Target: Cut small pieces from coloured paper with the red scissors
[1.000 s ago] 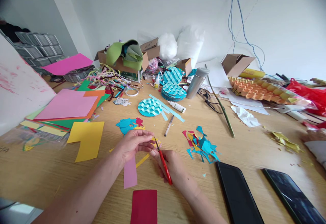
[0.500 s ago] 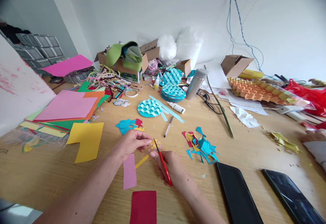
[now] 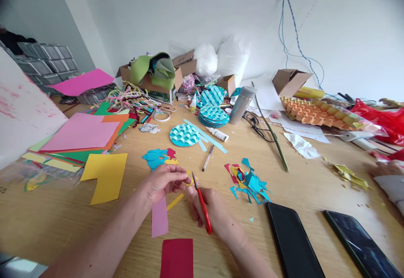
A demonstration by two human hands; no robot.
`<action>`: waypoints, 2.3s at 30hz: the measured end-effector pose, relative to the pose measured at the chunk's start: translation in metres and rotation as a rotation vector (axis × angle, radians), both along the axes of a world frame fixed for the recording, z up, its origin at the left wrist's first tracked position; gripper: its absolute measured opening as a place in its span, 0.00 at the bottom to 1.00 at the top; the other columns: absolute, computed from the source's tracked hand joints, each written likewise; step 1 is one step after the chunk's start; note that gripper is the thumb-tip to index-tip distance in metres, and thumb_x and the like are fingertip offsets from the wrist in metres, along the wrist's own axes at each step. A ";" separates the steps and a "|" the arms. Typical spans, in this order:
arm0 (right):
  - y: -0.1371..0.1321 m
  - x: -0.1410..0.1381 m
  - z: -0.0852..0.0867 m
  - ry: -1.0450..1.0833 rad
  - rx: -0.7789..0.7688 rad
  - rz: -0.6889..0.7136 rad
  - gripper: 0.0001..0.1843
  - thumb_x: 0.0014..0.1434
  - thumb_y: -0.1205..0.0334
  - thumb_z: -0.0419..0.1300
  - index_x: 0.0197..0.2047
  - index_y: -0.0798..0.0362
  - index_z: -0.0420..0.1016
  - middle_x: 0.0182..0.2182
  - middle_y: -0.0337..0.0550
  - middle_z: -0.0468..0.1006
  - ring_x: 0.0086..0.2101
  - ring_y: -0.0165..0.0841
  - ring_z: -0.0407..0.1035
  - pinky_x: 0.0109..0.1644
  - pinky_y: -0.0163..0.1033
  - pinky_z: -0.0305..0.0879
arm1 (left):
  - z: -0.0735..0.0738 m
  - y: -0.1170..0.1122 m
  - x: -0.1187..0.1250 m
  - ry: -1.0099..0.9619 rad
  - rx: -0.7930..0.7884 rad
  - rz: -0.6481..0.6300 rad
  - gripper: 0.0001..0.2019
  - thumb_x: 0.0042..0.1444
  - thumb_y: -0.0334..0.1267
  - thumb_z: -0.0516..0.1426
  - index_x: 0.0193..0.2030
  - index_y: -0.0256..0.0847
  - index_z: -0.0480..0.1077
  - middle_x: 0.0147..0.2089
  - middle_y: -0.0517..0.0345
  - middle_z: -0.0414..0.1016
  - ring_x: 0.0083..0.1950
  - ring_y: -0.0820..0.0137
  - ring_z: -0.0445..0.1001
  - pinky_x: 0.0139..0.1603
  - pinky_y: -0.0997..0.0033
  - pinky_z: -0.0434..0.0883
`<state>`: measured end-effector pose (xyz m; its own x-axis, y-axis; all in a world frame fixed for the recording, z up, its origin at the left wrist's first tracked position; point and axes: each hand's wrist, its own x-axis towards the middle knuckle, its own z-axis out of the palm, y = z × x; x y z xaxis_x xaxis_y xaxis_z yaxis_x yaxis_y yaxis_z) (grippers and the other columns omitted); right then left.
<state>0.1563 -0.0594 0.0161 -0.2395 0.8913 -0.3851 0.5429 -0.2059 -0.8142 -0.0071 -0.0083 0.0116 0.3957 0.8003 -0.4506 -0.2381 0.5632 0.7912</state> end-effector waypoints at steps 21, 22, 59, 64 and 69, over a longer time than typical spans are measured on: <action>0.000 0.003 -0.007 0.045 -0.005 0.015 0.31 0.58 0.36 0.48 0.20 0.55 0.63 0.13 0.37 0.67 0.14 0.25 0.62 0.16 0.28 0.53 | -0.004 -0.004 0.009 0.106 0.087 0.025 0.08 0.40 0.36 0.62 0.28 0.35 0.71 0.29 0.53 0.78 0.24 0.75 0.71 0.21 0.77 0.62; 0.000 0.003 -0.008 0.044 -0.010 0.012 0.31 0.58 0.36 0.48 0.20 0.55 0.63 0.13 0.37 0.67 0.13 0.25 0.62 0.16 0.28 0.53 | -0.004 -0.004 0.010 0.104 0.086 0.033 0.08 0.39 0.36 0.62 0.28 0.35 0.71 0.29 0.53 0.78 0.24 0.75 0.71 0.22 0.77 0.62; 0.000 -0.001 -0.004 0.000 -0.064 -0.083 0.31 0.54 0.33 0.51 0.19 0.53 0.61 0.11 0.35 0.65 0.11 0.24 0.59 0.13 0.28 0.50 | -0.007 -0.005 0.010 0.084 0.065 0.038 0.09 0.39 0.36 0.64 0.28 0.34 0.73 0.30 0.51 0.78 0.24 0.76 0.71 0.23 0.77 0.61; 0.001 0.001 -0.007 0.020 -0.066 -0.090 0.29 0.54 0.34 0.52 0.20 0.53 0.60 0.11 0.34 0.65 0.11 0.24 0.58 0.13 0.28 0.51 | -0.005 -0.006 0.010 0.086 0.053 0.026 0.12 0.37 0.38 0.66 0.28 0.35 0.72 0.30 0.53 0.78 0.24 0.76 0.71 0.23 0.77 0.61; 0.001 0.000 -0.004 0.026 -0.064 -0.112 0.29 0.55 0.35 0.52 0.19 0.53 0.60 0.11 0.34 0.64 0.10 0.23 0.57 0.13 0.28 0.50 | -0.002 -0.006 0.010 0.062 0.032 0.031 0.14 0.35 0.38 0.67 0.28 0.35 0.71 0.28 0.53 0.77 0.23 0.76 0.70 0.23 0.77 0.61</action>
<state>0.1565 -0.0587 0.0121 -0.1503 0.8869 -0.4368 0.4923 -0.3160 -0.8110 0.0034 -0.0146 0.0095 0.3429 0.8258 -0.4477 -0.2053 0.5309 0.8222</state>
